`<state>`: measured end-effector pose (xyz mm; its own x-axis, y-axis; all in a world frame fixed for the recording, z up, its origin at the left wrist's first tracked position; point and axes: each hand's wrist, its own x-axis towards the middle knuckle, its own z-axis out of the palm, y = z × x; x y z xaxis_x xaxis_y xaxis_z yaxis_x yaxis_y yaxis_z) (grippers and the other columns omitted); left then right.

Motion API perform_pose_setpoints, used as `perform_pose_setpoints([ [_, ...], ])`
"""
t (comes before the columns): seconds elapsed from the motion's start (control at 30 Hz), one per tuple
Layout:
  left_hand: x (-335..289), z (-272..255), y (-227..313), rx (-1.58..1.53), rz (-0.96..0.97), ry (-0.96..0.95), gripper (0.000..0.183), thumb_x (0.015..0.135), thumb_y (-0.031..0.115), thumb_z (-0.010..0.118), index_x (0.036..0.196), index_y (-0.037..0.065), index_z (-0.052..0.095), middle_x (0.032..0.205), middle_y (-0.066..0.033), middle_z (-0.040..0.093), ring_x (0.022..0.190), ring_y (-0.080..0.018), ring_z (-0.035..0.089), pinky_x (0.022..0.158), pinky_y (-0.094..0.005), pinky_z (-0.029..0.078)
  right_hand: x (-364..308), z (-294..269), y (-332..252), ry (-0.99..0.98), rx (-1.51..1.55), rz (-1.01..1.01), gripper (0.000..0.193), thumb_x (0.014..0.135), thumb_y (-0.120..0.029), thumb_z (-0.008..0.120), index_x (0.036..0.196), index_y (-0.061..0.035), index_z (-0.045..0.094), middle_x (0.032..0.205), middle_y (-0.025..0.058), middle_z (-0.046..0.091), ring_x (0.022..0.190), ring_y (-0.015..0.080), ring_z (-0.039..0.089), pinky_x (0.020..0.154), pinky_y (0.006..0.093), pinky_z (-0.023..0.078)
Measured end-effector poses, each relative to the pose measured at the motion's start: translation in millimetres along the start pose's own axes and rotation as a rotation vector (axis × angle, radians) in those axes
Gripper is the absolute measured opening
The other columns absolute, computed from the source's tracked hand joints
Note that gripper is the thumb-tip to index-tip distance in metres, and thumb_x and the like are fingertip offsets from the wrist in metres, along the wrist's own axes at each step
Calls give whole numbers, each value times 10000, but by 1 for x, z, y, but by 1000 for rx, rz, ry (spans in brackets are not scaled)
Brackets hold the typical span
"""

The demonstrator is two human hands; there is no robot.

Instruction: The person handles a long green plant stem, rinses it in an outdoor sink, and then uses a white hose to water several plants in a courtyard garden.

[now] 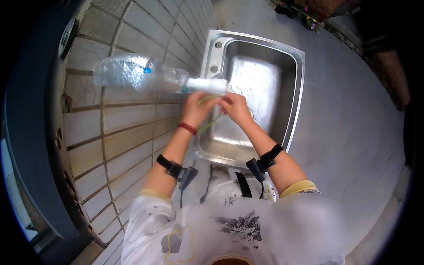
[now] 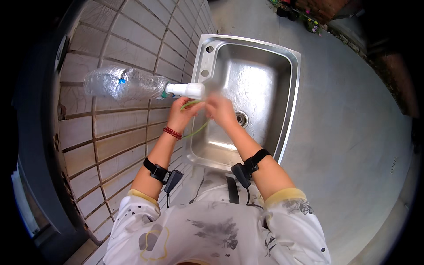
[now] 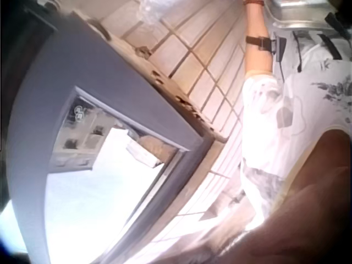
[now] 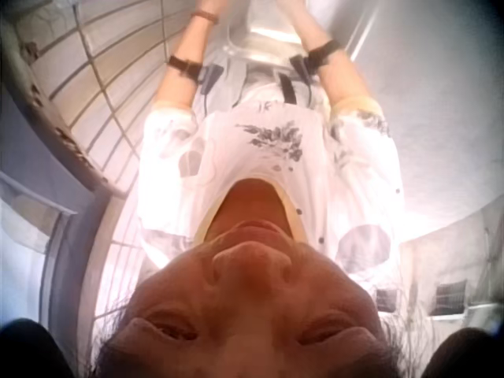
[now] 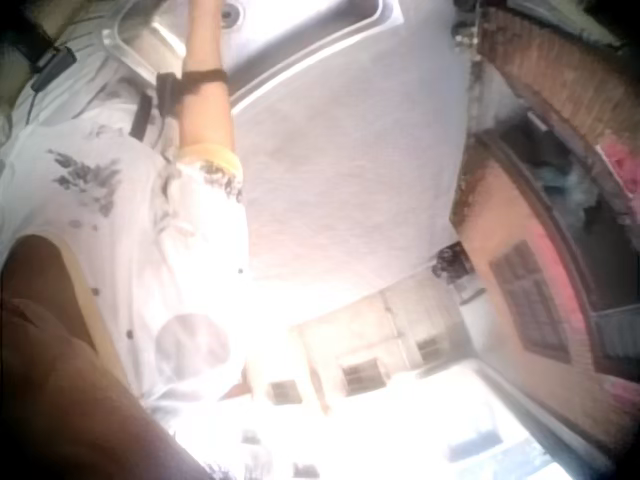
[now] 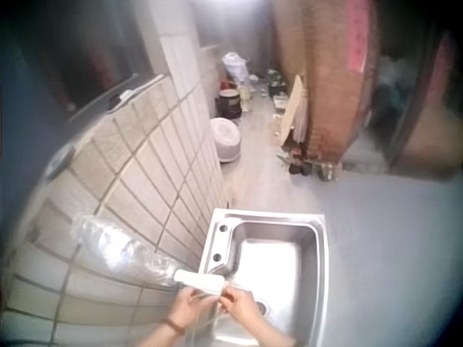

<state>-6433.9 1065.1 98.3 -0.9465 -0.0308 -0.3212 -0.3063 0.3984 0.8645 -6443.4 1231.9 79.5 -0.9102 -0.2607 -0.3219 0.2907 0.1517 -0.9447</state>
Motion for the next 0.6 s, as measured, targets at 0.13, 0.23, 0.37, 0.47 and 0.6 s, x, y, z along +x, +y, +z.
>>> perform_pose_setpoints([
  [0.13,3,16,12,117,81,-5,221,820,191,680,888,-18,660,834,-101,698,724,-163,657,658,-297,514,-14,1,13,54,30,-53,120,828,-77,612,887,27,610,700,110,644,557,160,627,517,282,489],
  [0.23,-2,22,19,-300,31,131,210,811,164,665,823,-45,665,743,-111,693,653,-156,655,616,-288,514,-17,-8,31,28,-130,20,117,853,-62,613,928,24,635,710,85,639,553,129,617,495,269,486],
  [0.37,4,7,4,-365,-47,81,190,873,101,585,979,-50,628,904,-118,676,784,-183,663,688,-266,534,-19,-4,18,77,-164,-102,135,854,-56,606,960,27,620,746,87,638,558,138,626,500,266,484],
  [0.47,13,5,-7,-312,-26,-20,284,923,109,551,1164,-41,568,1093,-124,649,931,-216,664,767,-262,547,-7,2,-4,143,-84,-183,156,860,-51,591,995,25,611,788,94,638,576,144,632,515,269,491],
  [0.6,9,13,18,-428,86,-14,283,892,65,579,1160,-25,588,1104,-102,651,967,-181,647,801,-262,531,-1,-11,-22,87,22,-127,171,887,-61,552,1028,14,611,870,92,633,631,138,627,553,266,503],
])
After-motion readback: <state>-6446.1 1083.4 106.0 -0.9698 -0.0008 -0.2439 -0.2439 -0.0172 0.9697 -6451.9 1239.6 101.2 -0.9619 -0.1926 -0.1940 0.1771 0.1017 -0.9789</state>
